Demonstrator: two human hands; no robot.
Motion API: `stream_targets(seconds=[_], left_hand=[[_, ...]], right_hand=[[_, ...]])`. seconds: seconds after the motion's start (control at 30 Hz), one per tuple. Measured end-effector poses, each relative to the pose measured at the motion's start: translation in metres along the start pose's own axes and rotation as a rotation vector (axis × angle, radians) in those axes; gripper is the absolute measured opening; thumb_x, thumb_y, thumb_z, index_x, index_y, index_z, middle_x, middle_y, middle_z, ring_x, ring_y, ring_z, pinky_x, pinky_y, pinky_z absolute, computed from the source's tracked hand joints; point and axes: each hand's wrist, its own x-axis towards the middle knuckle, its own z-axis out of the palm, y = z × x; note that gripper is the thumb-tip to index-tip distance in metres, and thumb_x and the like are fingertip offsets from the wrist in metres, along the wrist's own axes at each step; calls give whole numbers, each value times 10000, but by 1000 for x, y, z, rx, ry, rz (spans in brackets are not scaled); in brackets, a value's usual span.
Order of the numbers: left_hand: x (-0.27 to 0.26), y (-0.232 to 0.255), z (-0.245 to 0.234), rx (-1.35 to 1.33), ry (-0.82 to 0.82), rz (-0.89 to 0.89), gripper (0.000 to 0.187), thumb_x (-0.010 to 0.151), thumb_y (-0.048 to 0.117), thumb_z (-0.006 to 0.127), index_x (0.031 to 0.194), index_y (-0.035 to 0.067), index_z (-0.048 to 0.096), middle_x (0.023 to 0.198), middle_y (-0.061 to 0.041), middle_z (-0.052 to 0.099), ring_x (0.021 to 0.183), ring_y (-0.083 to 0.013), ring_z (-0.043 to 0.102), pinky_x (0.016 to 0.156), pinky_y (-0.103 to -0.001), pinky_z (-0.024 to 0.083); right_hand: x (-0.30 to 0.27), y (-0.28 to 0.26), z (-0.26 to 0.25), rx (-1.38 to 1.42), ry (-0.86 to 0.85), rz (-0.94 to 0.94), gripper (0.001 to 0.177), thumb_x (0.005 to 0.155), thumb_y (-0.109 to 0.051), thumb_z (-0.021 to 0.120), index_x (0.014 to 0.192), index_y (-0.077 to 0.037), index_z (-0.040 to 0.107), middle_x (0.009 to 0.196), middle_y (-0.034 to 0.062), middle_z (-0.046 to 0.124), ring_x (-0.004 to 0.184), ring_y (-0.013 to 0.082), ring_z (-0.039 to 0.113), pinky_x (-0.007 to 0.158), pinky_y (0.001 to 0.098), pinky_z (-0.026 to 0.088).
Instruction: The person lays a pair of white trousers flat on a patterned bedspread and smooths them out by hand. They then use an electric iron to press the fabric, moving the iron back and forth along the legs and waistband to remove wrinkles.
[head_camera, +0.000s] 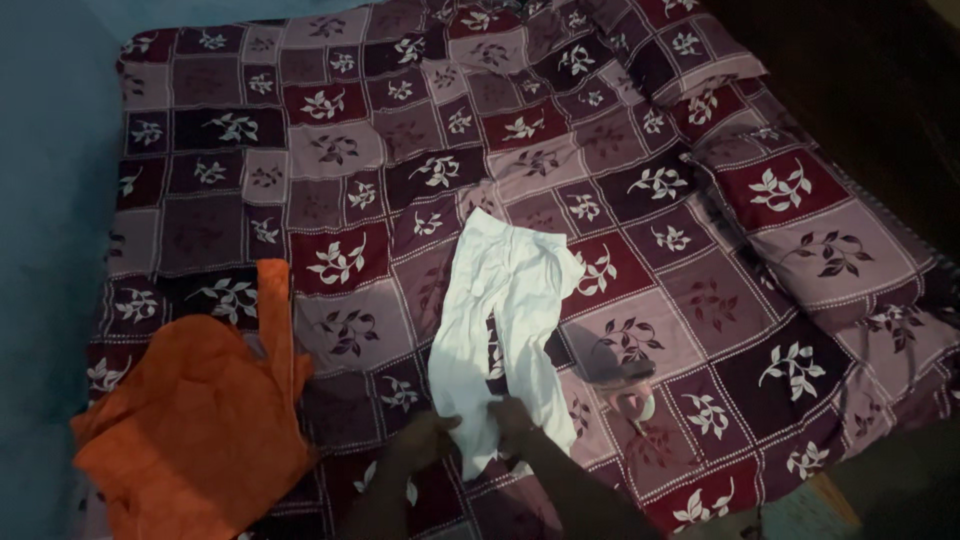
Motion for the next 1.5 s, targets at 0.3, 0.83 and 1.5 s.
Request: stream_targets(seconds=[0.3,0.83,1.5], left_hand=[[24,-3,13,34,325,369,382,864,152,680,1236,106,602,1065,-90,715,932,-235,710,771,-389,596],[0,77,67,562,89,231,296,837,284,708,1072,105,732,1027,-77,736,899,-193,709,783,-388,604],[17,64,49,490,357,225,437,842,293,711,1176,17,661,1100,-198,688,1002,-340,676,862,-501,559]], right_hand=[[-26,-35,16,-77,-141,74,301,930,-359,747,974,-62,727,777,100,688,600,244,608,483,390,467],[-20,-82,7,-1625,145,-1031,218,750,-140,735,965,-111,765,920,113,749,875,296,735,757,414,571],[-54,-75,-4,-1711,273,-1172,276,680,-296,825,895,-163,713,727,109,714,706,344,712,649,472,553]])
